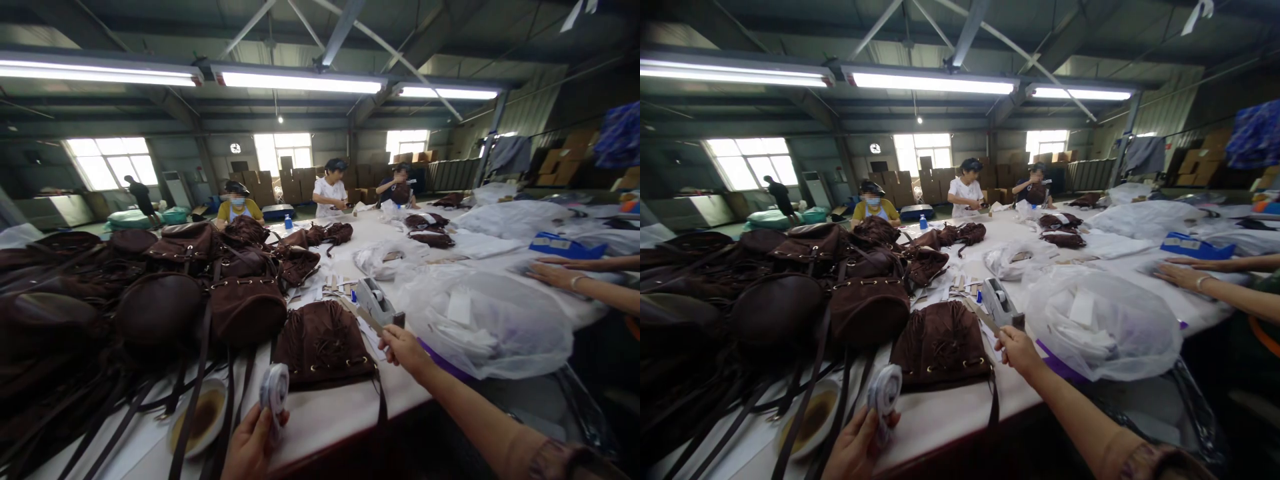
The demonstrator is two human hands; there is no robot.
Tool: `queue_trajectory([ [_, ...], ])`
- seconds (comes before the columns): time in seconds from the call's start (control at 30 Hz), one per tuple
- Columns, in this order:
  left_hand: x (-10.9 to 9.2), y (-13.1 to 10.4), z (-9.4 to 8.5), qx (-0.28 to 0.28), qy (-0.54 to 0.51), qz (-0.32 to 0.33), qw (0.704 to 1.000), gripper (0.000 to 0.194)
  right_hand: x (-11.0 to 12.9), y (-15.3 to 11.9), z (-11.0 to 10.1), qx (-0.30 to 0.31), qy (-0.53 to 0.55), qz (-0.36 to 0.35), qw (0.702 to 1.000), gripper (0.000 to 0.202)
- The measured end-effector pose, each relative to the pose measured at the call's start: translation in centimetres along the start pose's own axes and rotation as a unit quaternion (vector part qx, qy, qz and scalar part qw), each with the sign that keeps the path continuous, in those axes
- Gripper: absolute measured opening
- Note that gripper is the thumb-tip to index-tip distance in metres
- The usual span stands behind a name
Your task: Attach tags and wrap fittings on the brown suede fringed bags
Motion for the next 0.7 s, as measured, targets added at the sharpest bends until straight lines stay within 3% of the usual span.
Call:
queue_trajectory([
  [0.2, -1.6, 0.1, 2.5, 0.059, -0.023, -0.008, 0.998, 0.054, 4.5, -4.7, 4.9, 0.152, 0.208, 0.023, 0.966, 0.042],
  [0.37, -3.7, -0.4, 3.5, 0.056, -0.090, 0.000, 0.994, 0.041, 8.8, -9.0, 8.7, 0.205, 0.198, 0.029, 0.958, 0.039],
  [0.53, -3.4, -1.1, 3.6, 0.080, -0.098, -0.015, 0.992, 0.038, 10.5, -10.0, 10.5, 0.208, 0.169, 0.018, 0.963, 0.034],
  [0.7, -2.9, -1.3, 3.8, 0.090, -0.094, -0.022, 0.991, 0.038, 12.0, -9.8, 9.8, 0.148, 0.028, -0.134, 0.979, 0.033],
])
Point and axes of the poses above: each hand's wrist, its own y-axis towards the middle knuckle, its own z-axis out of the palm, x = y × z, the point moved 7 cm from there along y, towards the middle knuckle, and after that the axes turned 1 degree about x, right-handed, at the moved point
